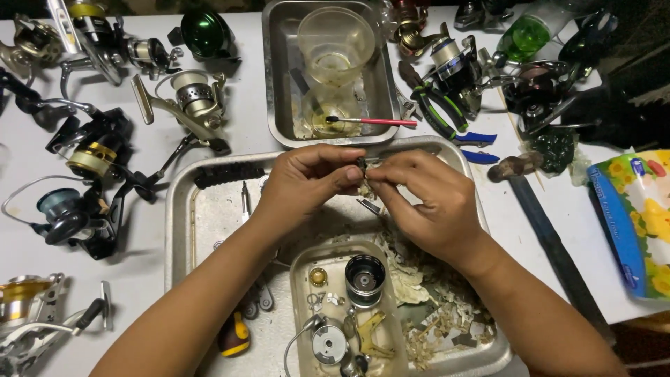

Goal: The person disassembles a fishing reel, removes the spool, and cleans the internal components using a small brush. They then wipe the parts with a cloth and place them into a metal tray alongside other disassembled reel parts.

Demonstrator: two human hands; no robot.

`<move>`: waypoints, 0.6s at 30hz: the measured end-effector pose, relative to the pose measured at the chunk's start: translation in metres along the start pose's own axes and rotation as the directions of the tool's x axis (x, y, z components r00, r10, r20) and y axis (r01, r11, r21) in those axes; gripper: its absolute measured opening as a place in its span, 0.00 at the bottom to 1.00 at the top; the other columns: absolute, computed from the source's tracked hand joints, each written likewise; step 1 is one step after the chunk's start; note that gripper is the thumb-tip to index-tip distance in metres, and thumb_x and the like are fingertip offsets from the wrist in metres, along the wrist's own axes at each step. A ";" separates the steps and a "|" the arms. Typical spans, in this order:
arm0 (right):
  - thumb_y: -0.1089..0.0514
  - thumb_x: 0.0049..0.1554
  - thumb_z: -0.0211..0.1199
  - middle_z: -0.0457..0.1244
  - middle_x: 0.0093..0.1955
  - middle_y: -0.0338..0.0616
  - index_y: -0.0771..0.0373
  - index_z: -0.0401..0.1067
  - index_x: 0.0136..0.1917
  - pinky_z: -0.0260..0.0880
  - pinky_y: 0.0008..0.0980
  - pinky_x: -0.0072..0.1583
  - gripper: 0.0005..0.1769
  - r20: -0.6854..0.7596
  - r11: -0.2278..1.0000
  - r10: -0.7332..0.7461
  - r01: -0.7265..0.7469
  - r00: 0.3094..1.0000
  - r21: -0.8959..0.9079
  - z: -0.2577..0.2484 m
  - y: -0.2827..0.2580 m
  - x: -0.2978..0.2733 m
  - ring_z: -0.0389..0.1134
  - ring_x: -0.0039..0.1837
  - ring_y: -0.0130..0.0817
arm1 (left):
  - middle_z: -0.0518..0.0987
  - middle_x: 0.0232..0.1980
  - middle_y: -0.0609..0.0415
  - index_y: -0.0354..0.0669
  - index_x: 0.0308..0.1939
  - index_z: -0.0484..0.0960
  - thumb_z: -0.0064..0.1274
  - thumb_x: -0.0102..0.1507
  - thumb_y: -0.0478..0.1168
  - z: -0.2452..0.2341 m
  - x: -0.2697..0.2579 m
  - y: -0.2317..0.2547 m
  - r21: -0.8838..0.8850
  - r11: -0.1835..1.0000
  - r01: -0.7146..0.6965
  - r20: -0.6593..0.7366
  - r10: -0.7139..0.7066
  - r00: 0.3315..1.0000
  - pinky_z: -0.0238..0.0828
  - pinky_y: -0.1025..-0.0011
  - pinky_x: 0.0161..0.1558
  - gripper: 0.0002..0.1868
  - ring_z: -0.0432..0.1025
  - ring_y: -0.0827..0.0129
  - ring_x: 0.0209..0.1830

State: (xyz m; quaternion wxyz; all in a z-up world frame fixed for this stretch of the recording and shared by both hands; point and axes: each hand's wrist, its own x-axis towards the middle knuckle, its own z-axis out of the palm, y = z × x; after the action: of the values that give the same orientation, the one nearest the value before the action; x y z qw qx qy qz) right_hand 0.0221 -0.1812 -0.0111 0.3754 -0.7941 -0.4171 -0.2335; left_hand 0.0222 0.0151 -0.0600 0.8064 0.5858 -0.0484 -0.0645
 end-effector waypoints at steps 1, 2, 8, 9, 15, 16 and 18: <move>0.72 0.58 0.69 0.70 0.45 0.56 0.73 0.78 0.49 0.73 0.34 0.51 0.05 -0.001 1.000 0.000 0.000 1.000 0.000 -0.001 0.000 0.001 0.72 0.46 0.43 | 0.87 0.44 0.49 0.41 0.49 0.86 0.64 0.58 0.38 0.000 0.001 -0.002 0.001 1.000 0.000 0.000 0.000 1.000 0.86 0.70 0.47 0.15 0.82 0.68 0.39; 0.73 0.58 0.68 0.69 0.45 0.57 0.73 0.78 0.49 0.74 0.34 0.52 0.05 -0.008 1.000 -0.005 0.005 1.000 0.010 -0.001 0.000 0.001 0.72 0.47 0.44 | 0.86 0.44 0.49 0.40 0.49 0.86 0.64 0.59 0.38 -0.001 0.002 -0.004 -0.017 1.000 -0.026 0.037 0.026 0.999 0.87 0.69 0.47 0.15 0.81 0.68 0.41; 0.71 0.59 0.69 0.69 0.46 0.56 0.74 0.77 0.51 0.74 0.34 0.53 0.06 -0.030 1.000 0.017 -0.018 0.999 -0.019 0.000 -0.003 0.002 0.72 0.48 0.43 | 0.86 0.47 0.47 0.40 0.50 0.85 0.63 0.60 0.37 -0.001 0.002 -0.001 -0.009 0.998 -0.055 0.093 0.055 0.994 0.88 0.68 0.47 0.15 0.82 0.66 0.40; 0.70 0.59 0.69 0.70 0.47 0.55 0.73 0.77 0.52 0.74 0.34 0.53 0.07 -0.035 0.998 0.054 -0.054 0.998 -0.009 0.000 -0.004 0.002 0.73 0.48 0.42 | 0.86 0.47 0.46 0.39 0.50 0.85 0.62 0.60 0.37 -0.001 0.002 0.000 0.007 0.998 -0.058 0.096 0.057 0.994 0.88 0.69 0.46 0.14 0.82 0.66 0.40; 0.69 0.59 0.68 0.70 0.44 0.54 0.73 0.79 0.48 0.73 0.35 0.50 0.03 0.030 0.997 0.004 -0.001 1.000 -0.083 -0.006 -0.002 0.003 0.72 0.46 0.42 | 0.86 0.46 0.49 0.40 0.50 0.85 0.62 0.60 0.39 0.000 0.001 -0.003 0.039 0.998 -0.051 0.065 0.049 0.997 0.87 0.70 0.49 0.15 0.82 0.69 0.42; 0.69 0.59 0.68 0.70 0.44 0.54 0.73 0.79 0.48 0.73 0.35 0.50 0.03 0.028 0.996 0.003 -0.001 1.000 -0.084 -0.008 -0.002 0.003 0.72 0.46 0.42 | 0.86 0.46 0.49 0.40 0.50 0.85 0.62 0.60 0.39 -0.002 0.002 -0.005 0.041 0.998 -0.052 0.067 0.050 0.997 0.87 0.70 0.49 0.15 0.82 0.69 0.42; 0.68 0.59 0.68 0.71 0.44 0.51 0.70 0.79 0.46 0.72 0.33 0.52 0.02 0.046 0.993 0.122 -0.122 0.992 0.000 -0.012 -0.003 0.003 0.73 0.47 0.39 | 0.85 0.44 0.39 0.33 0.54 0.80 0.59 0.62 0.33 -0.004 0.004 -0.008 -0.144 0.990 0.007 0.082 0.005 0.997 0.86 0.66 0.51 0.17 0.83 0.58 0.44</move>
State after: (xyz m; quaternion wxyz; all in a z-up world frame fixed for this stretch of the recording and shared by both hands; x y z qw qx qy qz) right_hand 0.0205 -0.1883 -0.0006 0.3804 -0.8227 -0.3766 -0.1914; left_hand 0.0265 0.0163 -0.0687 0.8438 0.5231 -0.0766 -0.0924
